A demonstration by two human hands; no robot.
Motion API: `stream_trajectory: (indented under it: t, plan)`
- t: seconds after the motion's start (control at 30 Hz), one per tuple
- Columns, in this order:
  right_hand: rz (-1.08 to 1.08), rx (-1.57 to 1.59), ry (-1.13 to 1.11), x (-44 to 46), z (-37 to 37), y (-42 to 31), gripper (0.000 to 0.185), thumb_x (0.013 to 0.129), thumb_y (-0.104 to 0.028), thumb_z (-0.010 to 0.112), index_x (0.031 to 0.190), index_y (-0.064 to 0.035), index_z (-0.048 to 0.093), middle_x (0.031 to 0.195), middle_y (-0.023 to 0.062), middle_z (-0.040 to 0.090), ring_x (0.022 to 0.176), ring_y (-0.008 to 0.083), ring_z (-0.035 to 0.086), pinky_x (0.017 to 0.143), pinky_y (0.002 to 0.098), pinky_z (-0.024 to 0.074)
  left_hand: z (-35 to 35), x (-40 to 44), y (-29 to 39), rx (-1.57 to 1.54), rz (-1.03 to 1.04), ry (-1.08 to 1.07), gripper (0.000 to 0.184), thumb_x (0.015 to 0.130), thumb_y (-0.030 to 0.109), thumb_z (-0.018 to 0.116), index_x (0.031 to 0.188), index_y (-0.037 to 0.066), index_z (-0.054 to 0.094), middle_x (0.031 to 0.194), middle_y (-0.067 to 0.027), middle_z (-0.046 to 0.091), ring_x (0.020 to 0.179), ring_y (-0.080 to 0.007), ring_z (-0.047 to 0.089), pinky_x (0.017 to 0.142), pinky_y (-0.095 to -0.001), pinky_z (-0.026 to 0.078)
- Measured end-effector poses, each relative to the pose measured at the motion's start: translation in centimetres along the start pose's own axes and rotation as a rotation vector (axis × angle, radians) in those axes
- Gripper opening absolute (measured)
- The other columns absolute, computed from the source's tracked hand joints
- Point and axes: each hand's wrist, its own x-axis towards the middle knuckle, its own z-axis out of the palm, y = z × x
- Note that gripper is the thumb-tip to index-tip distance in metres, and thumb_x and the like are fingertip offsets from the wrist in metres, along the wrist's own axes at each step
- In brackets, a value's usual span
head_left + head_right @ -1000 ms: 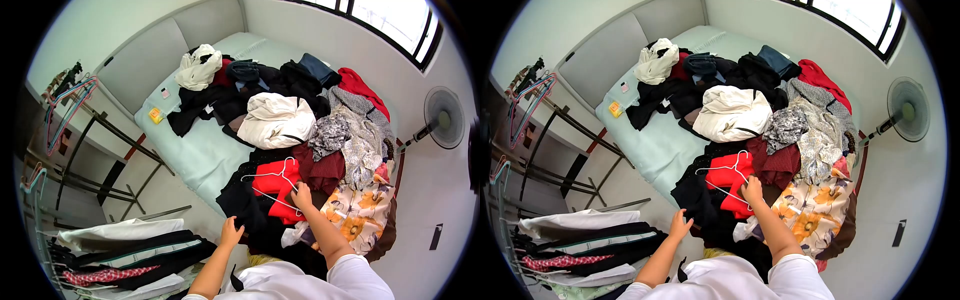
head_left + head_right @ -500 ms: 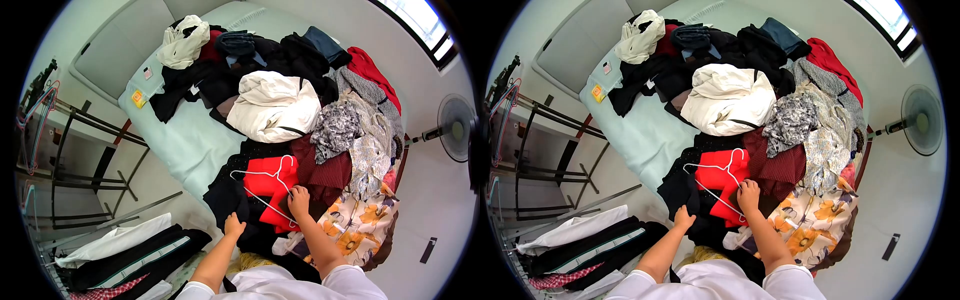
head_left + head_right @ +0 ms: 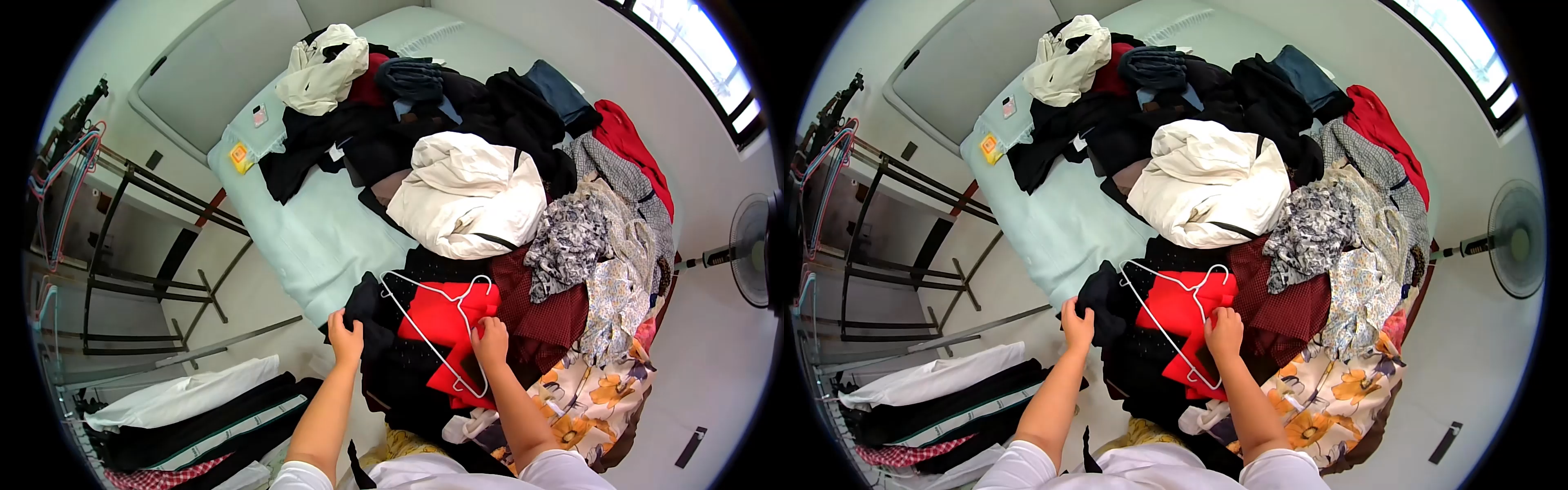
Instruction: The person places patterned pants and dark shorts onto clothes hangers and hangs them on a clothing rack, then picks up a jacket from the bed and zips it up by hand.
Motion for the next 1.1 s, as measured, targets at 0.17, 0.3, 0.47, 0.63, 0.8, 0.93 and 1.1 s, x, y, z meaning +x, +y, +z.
stream_trajectory:
  t: [0.17,0.3,0.47,0.63,0.8,0.93,1.1]
  plan:
    - [-0.131,0.057,0.026,4.3,-0.3,-1.8,0.033,0.066,-0.012,0.064,0.095,-0.0028,0.053,0.096,0.013,0.053,0.089,0.0303,0.05,0.077,0.0391,0.041,2.7,-0.7,-1.7,0.148,0.124,-0.04,0.05,0.072,0.016,0.061,0.115,-0.002,0.044,0.12,-0.0226,0.041,0.111,-0.0375,0.04,0.095,-0.0412,0.032]
    - [-0.24,-0.047,0.025,9.3,1.3,-2.9,0.056,0.063,-0.013,0.065,0.114,-0.0013,0.044,0.121,0.0188,0.04,0.11,0.0357,0.039,0.09,0.0437,0.0344,4.3,-5.4,-2.4,0.134,0.133,-0.399,0.056,0.07,0.019,0.062,0.12,0.0,0.042,0.126,-0.0229,0.038,0.116,-0.0385,0.036,0.099,-0.0423,0.03]
    - [-0.238,-0.256,-0.039,16.7,3.3,-2.1,0.077,0.06,-0.016,0.071,0.127,-0.007,0.036,0.134,0.016,0.031,0.123,0.0321,0.031,0.095,0.0449,0.0295,4.1,-9.3,-0.1,0.117,0.158,-0.679,0.057,0.073,0.023,0.062,0.122,0.002,0.042,0.128,-0.0213,0.038,0.116,-0.0371,0.039,0.096,-0.0402,0.035]
    - [-0.207,-0.427,-0.166,19.1,4.3,-1.1,0.07,0.059,-0.018,0.072,0.122,-0.0123,0.042,0.132,0.0084,0.036,0.123,0.029,0.032,0.093,0.0474,0.0297,3.8,-11.3,1.0,0.06,0.181,-0.817,0.057,0.074,0.023,0.061,0.123,0.003,0.041,0.127,-0.0218,0.039,0.115,-0.0366,0.04,0.097,-0.0386,0.034]
    - [-0.193,-0.548,-0.113,18.4,6.5,0.3,0.044,0.06,-0.023,0.069,0.1,-0.0098,0.054,0.105,0.0057,0.052,0.115,0.028,0.038,0.088,0.0504,0.0311,3.9,-12.1,-0.1,0.055,0.109,-0.784,0.056,0.074,0.022,0.061,0.123,0.002,0.041,0.125,-0.0218,0.042,0.114,-0.0363,0.042,0.096,-0.0383,0.035]
    - [0.043,-0.312,-0.315,17.6,3.2,-0.1,0.03,0.063,-0.023,0.064,0.086,-0.004,0.06,0.088,0.0135,0.061,0.102,0.032,0.048,0.084,0.0444,0.0365,3.5,-11.9,-1.0,0.005,0.031,-0.676,0.052,0.074,0.019,0.062,0.119,0.0,0.043,0.118,-0.022,0.047,0.11,-0.0356,0.045,0.093,-0.0375,0.037]
    - [0.214,0.095,-0.176,16.8,2.3,4.5,0.029,0.064,-0.02,0.063,0.085,-0.0003,0.06,0.087,0.0158,0.062,0.079,0.0345,0.057,0.068,0.037,0.0446,2.7,-11.6,-2.5,-0.044,-0.126,-0.57,0.048,0.073,0.016,0.062,0.116,0.002,0.044,0.111,-0.0195,0.053,0.104,-0.0345,0.049,0.09,-0.0382,0.04]
